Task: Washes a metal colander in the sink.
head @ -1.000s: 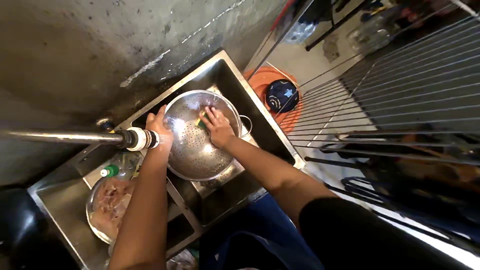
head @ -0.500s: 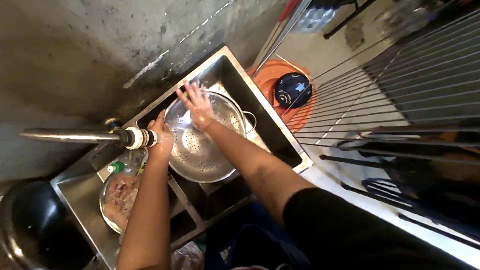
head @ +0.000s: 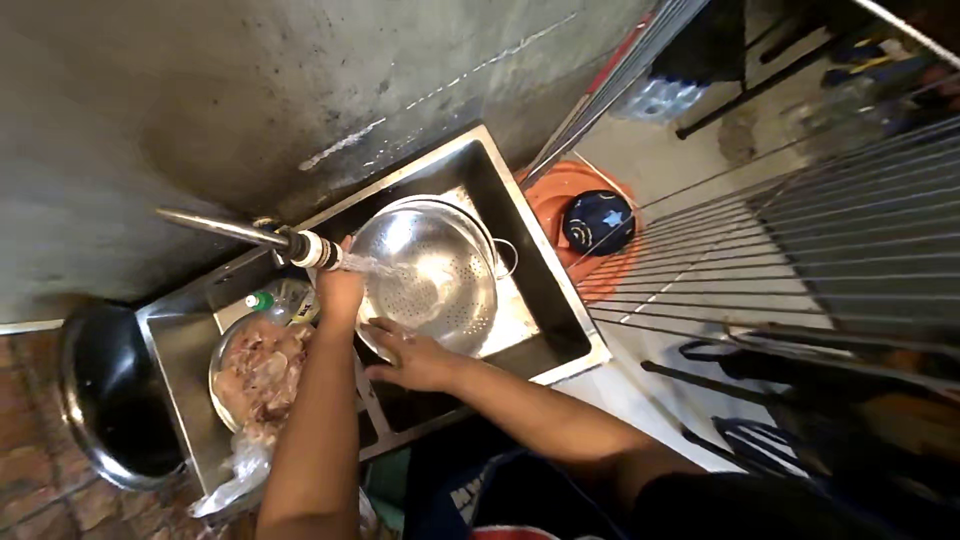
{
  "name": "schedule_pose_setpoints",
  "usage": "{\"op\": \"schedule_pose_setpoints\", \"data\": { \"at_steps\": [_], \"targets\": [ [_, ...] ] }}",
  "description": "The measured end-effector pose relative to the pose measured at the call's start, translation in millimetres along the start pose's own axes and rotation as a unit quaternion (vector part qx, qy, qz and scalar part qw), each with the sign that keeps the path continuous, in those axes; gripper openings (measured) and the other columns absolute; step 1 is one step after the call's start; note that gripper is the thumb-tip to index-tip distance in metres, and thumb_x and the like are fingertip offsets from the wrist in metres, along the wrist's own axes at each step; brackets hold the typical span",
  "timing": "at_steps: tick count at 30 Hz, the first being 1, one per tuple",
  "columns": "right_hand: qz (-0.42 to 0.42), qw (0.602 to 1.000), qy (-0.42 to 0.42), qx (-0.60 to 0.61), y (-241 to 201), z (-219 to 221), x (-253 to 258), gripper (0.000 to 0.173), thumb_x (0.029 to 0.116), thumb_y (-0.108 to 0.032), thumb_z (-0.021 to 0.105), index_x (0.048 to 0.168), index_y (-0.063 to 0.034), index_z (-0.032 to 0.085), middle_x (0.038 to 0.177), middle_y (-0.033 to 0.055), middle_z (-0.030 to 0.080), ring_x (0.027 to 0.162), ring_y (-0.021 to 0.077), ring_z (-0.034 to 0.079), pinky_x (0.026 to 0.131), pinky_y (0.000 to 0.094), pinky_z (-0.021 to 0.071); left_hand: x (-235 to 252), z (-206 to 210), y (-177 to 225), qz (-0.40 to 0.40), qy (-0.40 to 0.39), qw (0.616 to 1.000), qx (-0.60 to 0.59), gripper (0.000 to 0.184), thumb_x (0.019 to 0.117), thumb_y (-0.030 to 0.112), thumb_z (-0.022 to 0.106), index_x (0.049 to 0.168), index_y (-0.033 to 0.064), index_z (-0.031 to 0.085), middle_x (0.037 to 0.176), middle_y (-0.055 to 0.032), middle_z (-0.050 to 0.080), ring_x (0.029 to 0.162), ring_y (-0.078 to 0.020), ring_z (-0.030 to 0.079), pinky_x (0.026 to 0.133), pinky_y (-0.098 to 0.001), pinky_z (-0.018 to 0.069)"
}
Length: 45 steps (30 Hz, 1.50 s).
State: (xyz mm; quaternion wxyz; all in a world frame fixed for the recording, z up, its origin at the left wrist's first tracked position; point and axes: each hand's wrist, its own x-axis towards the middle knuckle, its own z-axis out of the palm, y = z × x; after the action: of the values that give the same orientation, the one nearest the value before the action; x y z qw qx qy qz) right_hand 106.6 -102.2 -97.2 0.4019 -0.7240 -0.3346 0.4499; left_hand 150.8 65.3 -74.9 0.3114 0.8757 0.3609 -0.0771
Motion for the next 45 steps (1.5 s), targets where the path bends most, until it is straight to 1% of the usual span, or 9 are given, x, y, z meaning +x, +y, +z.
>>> {"op": "schedule_pose_setpoints", "data": {
  "at_steps": [4,8,11,17,24,30,34,39,45],
  "targets": [
    [-0.005,0.987,-0.063,-0.147,-9,-30,-44,0.056,0.0958,-0.01,0.062,0.151,-0.018,0.052,0.147,0.0162,0.056,0.123,0.0391,0.062,0.098,0.0624,0.0504,-14,-7,0,0.001,-0.094,0.987,0.131,0.046,0.1004,0.019,0.062,0.143,0.002,0.055,0.15,-0.0316,0.043,0.136,-0.0486,0.048,0.108,-0.0639,0.0443],
    [0.011,0.975,-0.106,-0.193,-54,-111,-78,0.041,0.098,-0.015,0.064,0.139,-0.0196,0.064,0.133,0.0154,0.066,0.121,0.0389,0.062,0.102,0.0656,0.0461,-66,-34,4,0.176,-0.242,0.948,0.105,0.053,0.1105,0.045,0.037,0.134,0.0084,0.067,0.154,-0.0171,0.049,0.15,-0.0364,0.033,0.125,-0.0606,0.0139],
    [-0.054,0.971,-0.013,-0.233,-66,-160,-80,0.029,0.0946,-0.012,0.07,0.121,-0.0218,0.075,0.12,0.0066,0.072,0.11,0.0301,0.068,0.094,0.0622,0.0527,-99,-50,10,0.215,-0.284,0.934,-0.036,0.044,0.1089,0.036,0.046,0.113,0.001,0.073,0.11,-0.0146,0.071,0.108,-0.021,0.066,0.101,-0.0447,0.0498],
    [-0.213,0.89,0.272,-0.298,-69,-136,-57,0.032,0.0962,-0.024,0.07,0.128,-0.0193,0.071,0.135,0.0083,0.064,0.128,0.0307,0.058,0.103,0.0523,0.0516,-105,-5,25,0.069,-0.056,0.96,-0.265,0.036,0.109,0.028,0.05,0.103,0.0005,0.073,0.093,-0.0094,0.071,0.09,-0.0141,0.067,0.088,-0.0378,0.0549],
    [-0.274,0.838,0.314,-0.352,-35,-88,-20,0.04,0.1053,-0.025,0.048,0.142,-0.0307,0.062,0.155,-0.0052,0.052,0.151,0.0295,0.038,0.118,0.0688,0.0271,-114,18,35,-0.065,0.12,0.882,-0.451,0.036,0.1099,0.022,0.046,0.103,-0.0039,0.07,0.089,-0.0101,0.069,0.085,-0.0127,0.066,0.082,-0.0343,0.0562],
    [-0.02,0.972,0.231,0.039,33,-200,-2,0.057,0.1109,-0.042,0.03,0.158,-0.0132,0.041,0.166,0.0067,0.035,0.153,0.0224,0.033,0.125,0.0499,0.0276,-133,8,3,-0.081,0.154,0.845,-0.506,0.04,0.1103,0.029,0.044,0.11,-0.0031,0.068,0.101,-0.0103,0.07,0.095,-0.0123,0.067,0.088,-0.0335,0.0558],
    [0.106,0.904,0.287,0.298,106,-159,-27,0.065,0.1045,-0.067,0.029,0.157,-0.032,0.043,0.156,0.0003,0.051,0.138,0.0226,0.052,0.11,0.0569,0.0443,-133,11,2,-0.11,0.132,0.767,-0.618,0.045,0.1125,0.033,0.035,0.137,0.001,0.057,0.127,-0.0134,0.066,0.115,-0.0184,0.065,0.1,-0.0395,0.054],
    [0.062,0.779,0.352,0.516,105,-52,-64,0.073,0.1074,-0.061,0.011,0.16,-0.0131,0.026,0.149,0.0136,0.053,0.132,0.0251,0.057,0.106,0.0505,0.0523,-136,27,32,-0.15,0.102,0.711,-0.68,0.047,0.1125,0.039,0.03,0.138,0.0073,0.054,0.122,-0.0107,0.067,0.109,-0.0179,0.066,0.092,-0.0403,0.0566],
    [-0.039,0.9,0.382,0.208,48,11,-109,0.102,0.1008,-0.074,0.019,0.162,0.0045,-0.002,0.167,0.0314,-0.012,0.159,0.037,-0.009,0.13,0.0512,0.0036,-148,37,70,-0.195,0.069,0.725,-0.657,0.05,0.1117,0.039,0.035,0.146,0.0057,0.048,0.14,-0.014,0.057,0.125,-0.0223,0.056,0.103,-0.0437,0.0489]
  ]
}}
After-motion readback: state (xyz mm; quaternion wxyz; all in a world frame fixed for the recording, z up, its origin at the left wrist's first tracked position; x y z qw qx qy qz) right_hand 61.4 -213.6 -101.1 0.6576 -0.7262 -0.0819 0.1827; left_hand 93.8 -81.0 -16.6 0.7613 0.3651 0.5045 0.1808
